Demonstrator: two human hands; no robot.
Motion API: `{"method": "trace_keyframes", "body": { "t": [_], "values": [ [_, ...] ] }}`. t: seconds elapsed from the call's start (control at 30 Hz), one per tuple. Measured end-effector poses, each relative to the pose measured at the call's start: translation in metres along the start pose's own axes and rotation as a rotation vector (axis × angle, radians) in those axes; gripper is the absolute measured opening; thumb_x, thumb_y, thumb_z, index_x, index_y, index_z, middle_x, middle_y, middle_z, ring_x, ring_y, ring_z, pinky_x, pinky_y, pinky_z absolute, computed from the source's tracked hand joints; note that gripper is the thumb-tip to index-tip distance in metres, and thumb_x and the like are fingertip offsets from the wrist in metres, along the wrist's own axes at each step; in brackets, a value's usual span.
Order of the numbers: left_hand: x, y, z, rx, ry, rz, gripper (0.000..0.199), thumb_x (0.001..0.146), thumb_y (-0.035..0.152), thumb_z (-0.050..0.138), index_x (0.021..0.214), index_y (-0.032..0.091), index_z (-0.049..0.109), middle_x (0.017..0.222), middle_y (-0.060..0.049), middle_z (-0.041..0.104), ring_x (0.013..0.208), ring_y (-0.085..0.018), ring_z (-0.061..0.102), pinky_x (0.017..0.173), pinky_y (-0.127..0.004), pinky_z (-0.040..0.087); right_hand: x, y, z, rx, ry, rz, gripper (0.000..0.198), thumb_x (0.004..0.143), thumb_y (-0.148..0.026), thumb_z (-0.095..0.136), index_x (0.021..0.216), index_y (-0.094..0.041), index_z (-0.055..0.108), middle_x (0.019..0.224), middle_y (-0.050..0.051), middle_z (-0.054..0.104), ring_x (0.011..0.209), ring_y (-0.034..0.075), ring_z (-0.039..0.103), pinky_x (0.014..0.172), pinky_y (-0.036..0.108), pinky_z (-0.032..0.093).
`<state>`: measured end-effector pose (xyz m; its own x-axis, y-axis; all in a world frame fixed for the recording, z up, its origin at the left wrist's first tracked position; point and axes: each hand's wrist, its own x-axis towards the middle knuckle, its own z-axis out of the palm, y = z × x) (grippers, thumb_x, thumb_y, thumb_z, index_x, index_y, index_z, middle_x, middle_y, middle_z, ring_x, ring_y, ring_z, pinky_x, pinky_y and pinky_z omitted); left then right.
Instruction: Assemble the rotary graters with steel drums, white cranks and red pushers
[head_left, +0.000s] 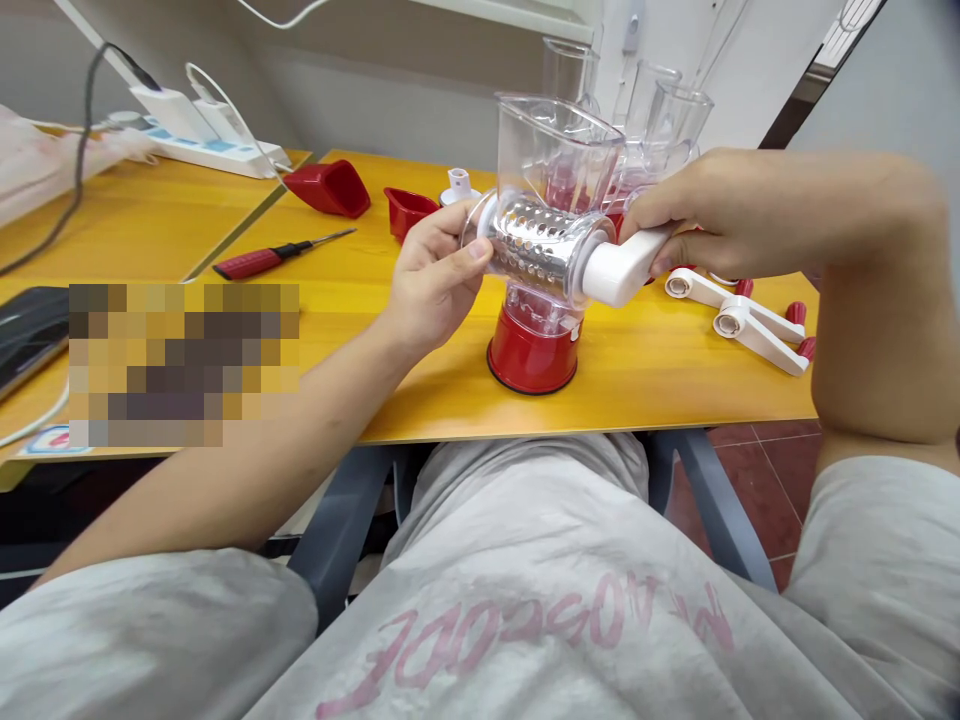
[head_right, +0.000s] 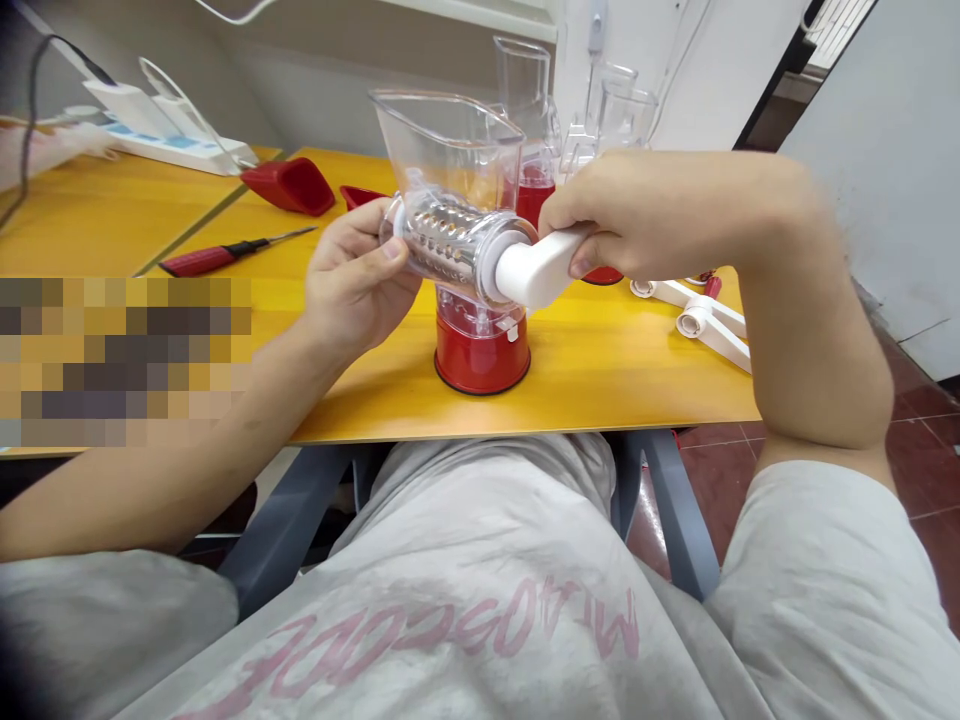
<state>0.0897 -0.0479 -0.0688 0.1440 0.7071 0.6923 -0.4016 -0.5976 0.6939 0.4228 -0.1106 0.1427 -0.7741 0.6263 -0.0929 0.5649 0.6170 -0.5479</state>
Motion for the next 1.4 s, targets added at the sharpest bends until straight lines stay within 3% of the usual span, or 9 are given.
{"method": "trace_keyframes", "body": {
  "t": [0.1,0.23,0.4,0.57,0.8,0.97,1.1,1.23,1.4],
  "values": [
    [0.001,-0.008,0.0,-0.002,0.047,0.017,0.066,0.093,0.089,0.11,0.104,0.03,0.083,0.101,-0.012,0.087,0.144,-0.047,0.09,0.116,-0.059,0.081,-0.007,0.008,0.012,-0.322,0.173,-0.071,0.018,0.11,-0.022,0.084,0.118,-0.036,0.092,0.106,0.008,0.083,0.094,0.032,0.064,0.07,0.043,0.05],
    [0.004,-0.021,-0.003,-0.014,0.073,0.047,0.07,0.089,0.092,0.111,0.103,0.029,0.083,0.096,-0.01,0.082,0.133,-0.043,0.091,0.113,-0.057,0.081,-0.012,0.021,0.018,-0.33,0.357,-0.111,0.028,0.111,-0.039,0.088,0.137,-0.046,0.094,0.133,0.01,0.091,0.125,0.043,0.072,0.102,0.055,0.065],
    [0.004,-0.022,-0.005,0.043,0.116,0.057,0.066,0.092,0.089,0.11,0.111,0.03,0.087,0.102,-0.01,0.083,0.126,-0.041,0.091,0.115,-0.057,0.078,-0.009,0.017,0.02,-0.61,0.46,0.091,0.047,0.112,-0.038,0.084,0.158,-0.035,0.089,0.162,0.018,0.085,0.163,0.053,0.065,0.15,0.069,0.04],
    [0.004,-0.02,-0.002,0.043,0.124,0.072,0.063,0.092,0.088,0.109,0.109,0.031,0.086,0.1,-0.008,0.085,0.117,-0.038,0.091,0.112,-0.053,0.078,-0.013,0.024,0.026,-0.613,0.574,0.181,0.076,0.109,-0.034,0.089,0.184,-0.028,0.073,0.181,0.021,0.075,0.173,0.054,0.061,0.15,0.068,0.043],
    [0.002,-0.014,-0.006,0.057,0.067,0.037,0.063,0.088,0.086,0.11,0.101,0.031,0.081,0.089,-0.008,0.076,0.115,-0.04,0.087,0.11,-0.056,0.074,-0.02,0.042,0.027,-0.575,0.743,0.225,0.054,0.106,-0.041,0.094,0.159,-0.032,0.089,0.136,0.018,0.092,0.119,0.045,0.076,0.106,0.054,0.048],
    [0.005,-0.02,-0.022,0.071,0.007,0.02,0.063,0.09,0.085,0.112,0.101,0.031,0.082,0.088,-0.005,0.074,0.089,-0.029,0.078,0.089,-0.049,0.067,-0.023,0.015,0.023,-0.682,0.643,0.213,0.06,0.113,-0.051,0.08,0.173,-0.041,0.082,0.154,0.017,0.091,0.135,0.053,0.075,0.118,0.062,0.052],
    [0.014,-0.028,-0.036,0.164,-0.021,0.246,0.08,0.086,0.099,0.111,0.089,0.027,0.078,0.077,0.001,0.063,0.067,-0.015,0.052,0.064,-0.038,0.04,-0.024,-0.01,0.019,-0.754,0.538,0.321,0.077,0.115,-0.047,0.066,0.191,-0.035,0.068,0.173,0.02,0.083,0.155,0.058,0.075,0.137,0.071,0.054],
    [0.023,-0.031,-0.048,0.256,0.016,0.306,0.094,0.077,0.099,0.118,0.119,0.028,0.075,0.109,0.0,0.079,0.092,-0.016,0.071,0.081,-0.036,0.057,-0.023,-0.004,0.021,-0.74,0.557,0.317,0.076,0.118,-0.03,0.053,0.191,-0.018,0.069,0.17,0.027,0.085,0.154,0.058,0.079,0.135,0.071,0.058],
    [0.03,-0.039,-0.051,0.214,-0.06,-0.001,0.122,0.06,0.099,0.125,0.144,0.029,0.07,0.14,-0.006,0.086,0.122,-0.029,0.084,0.102,-0.04,0.071,-0.02,0.029,0.043,-0.776,0.399,0.369,0.046,0.118,-0.018,0.057,0.149,-0.016,0.092,0.138,0.022,0.095,0.115,0.039,0.085,0.098,0.049,0.057]
  ]
}}
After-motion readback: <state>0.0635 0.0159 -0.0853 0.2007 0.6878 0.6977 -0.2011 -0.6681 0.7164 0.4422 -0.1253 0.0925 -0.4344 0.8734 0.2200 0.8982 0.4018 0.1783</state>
